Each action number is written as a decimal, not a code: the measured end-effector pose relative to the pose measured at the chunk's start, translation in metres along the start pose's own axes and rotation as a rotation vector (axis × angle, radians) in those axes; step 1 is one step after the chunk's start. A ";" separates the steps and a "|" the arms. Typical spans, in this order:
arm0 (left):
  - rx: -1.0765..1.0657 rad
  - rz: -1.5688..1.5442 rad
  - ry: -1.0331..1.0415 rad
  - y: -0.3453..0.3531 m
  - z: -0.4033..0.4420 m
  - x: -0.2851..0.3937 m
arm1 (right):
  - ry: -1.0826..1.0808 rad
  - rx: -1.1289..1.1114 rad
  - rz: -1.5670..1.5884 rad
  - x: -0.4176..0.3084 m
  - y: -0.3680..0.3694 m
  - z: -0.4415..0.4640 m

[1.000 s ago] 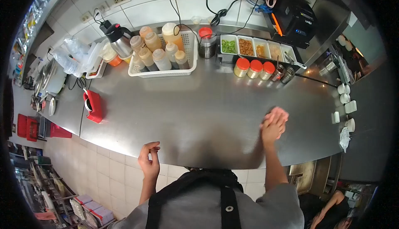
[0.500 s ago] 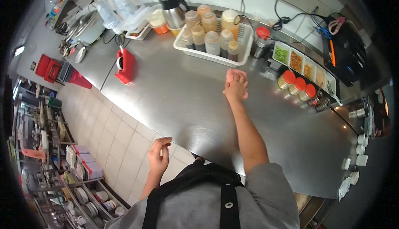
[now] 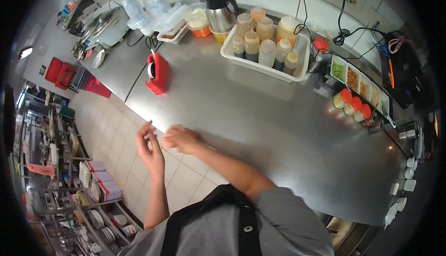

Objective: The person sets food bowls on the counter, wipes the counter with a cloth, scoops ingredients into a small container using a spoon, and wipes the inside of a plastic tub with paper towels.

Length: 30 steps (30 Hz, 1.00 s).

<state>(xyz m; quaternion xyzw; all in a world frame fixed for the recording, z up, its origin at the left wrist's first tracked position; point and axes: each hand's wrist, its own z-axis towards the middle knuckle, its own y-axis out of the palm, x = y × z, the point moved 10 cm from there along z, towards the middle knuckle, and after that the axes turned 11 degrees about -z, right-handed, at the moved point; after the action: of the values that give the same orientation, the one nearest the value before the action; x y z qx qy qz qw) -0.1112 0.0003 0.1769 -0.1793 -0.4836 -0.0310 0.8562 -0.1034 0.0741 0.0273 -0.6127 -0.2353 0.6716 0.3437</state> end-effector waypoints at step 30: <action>-0.205 -0.147 -0.258 0.223 0.117 -0.224 | 1.311 0.750 -0.585 0.172 -0.183 -0.487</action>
<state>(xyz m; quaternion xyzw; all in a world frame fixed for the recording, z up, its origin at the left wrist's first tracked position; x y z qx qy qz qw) -0.2751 0.2209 -0.0183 -0.2321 -0.5956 -0.1194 0.7597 0.4062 0.2714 -0.0190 -0.6393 0.1042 0.0930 0.7562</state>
